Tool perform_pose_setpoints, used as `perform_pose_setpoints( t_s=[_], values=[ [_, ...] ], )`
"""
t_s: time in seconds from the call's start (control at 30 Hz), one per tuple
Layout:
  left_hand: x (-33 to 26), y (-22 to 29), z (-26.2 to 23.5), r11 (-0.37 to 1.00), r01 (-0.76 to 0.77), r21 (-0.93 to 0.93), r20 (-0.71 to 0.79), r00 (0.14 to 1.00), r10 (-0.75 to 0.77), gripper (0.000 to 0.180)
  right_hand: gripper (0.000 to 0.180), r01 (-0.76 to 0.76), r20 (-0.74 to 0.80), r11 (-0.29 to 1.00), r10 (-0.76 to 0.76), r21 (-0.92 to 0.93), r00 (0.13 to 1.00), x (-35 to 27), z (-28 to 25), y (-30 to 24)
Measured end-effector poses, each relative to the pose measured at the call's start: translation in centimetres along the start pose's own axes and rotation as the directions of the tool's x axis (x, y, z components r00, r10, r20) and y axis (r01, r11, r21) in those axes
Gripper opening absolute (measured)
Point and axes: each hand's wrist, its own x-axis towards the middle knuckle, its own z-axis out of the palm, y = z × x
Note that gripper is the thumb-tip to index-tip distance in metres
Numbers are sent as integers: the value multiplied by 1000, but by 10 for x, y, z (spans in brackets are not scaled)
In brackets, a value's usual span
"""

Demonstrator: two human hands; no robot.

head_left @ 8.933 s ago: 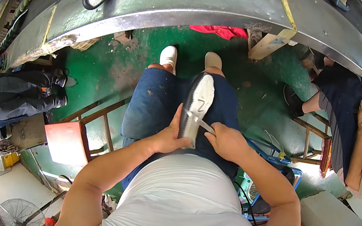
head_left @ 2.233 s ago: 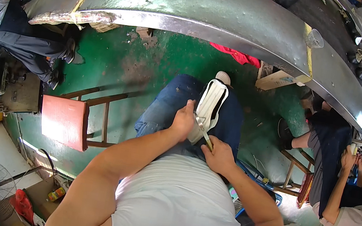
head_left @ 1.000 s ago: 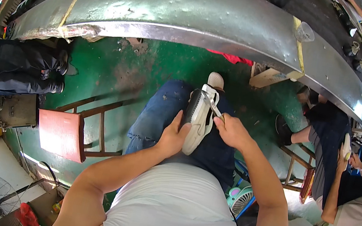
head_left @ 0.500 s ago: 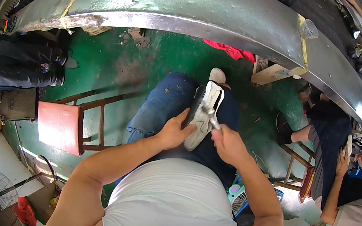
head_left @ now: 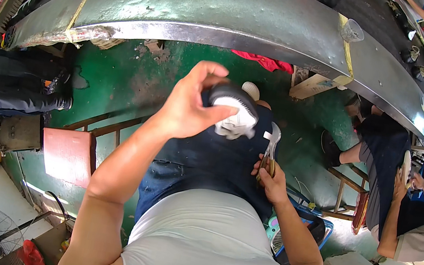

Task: Finishing and lasting shoes on a production line using pliers and a hammer.

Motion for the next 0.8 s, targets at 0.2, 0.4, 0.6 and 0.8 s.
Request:
perform_pose_setpoints(
  t_s=[0.2, 0.4, 0.6, 0.8],
  values=[
    [48, -60, 40, 887, 462, -16, 119, 881, -457, 49, 32, 76, -58, 976, -89, -204, 994, 4, 6, -4],
    [-30, -93, 40, 774, 239, 586, 167, 899, -404, 67, 30, -22, 57, 826, 65, -563, 996, -6, 1, -65],
    [-44, -98, 57, 661, -37, 749, 61, 998, -14, 14, 31, 44, 223, 708, 162, -705, 961, 9, 5, -100],
    [-45, -86, 63, 657, -52, 752, 55, 998, 15, 21, 25, -162, 254, 684, 466, -712, 848, 46, 10, -139]
  ],
)
